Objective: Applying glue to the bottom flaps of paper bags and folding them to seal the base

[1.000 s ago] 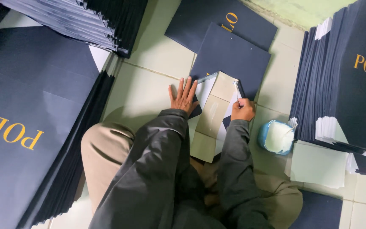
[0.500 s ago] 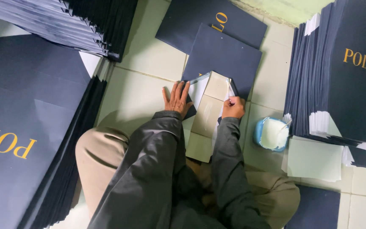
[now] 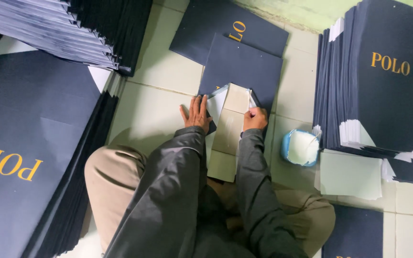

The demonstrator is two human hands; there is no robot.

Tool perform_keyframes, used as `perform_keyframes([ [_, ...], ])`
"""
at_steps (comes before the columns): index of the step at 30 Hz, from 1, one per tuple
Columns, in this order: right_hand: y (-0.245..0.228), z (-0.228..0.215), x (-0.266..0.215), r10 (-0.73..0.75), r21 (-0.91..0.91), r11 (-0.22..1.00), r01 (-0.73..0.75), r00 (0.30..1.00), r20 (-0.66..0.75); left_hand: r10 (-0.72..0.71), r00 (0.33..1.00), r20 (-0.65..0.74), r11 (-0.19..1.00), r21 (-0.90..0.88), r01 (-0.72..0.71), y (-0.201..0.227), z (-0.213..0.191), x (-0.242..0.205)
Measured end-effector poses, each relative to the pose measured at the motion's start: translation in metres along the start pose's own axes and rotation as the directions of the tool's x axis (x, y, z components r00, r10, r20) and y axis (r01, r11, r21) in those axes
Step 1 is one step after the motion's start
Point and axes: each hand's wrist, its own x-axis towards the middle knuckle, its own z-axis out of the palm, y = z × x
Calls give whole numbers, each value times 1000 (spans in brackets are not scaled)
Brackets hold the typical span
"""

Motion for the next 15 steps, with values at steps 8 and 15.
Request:
perform_keyframes([
  [8, -48, -44, -18, -16, 292, 955, -51, 975, 222, 54, 992, -110, 996, -71, -62, -2, -4, -9],
  [15, 58, -236, 37, 98, 255, 962, -96, 995, 4, 74, 977, -201, 995, -49, -85, 0, 0, -10],
])
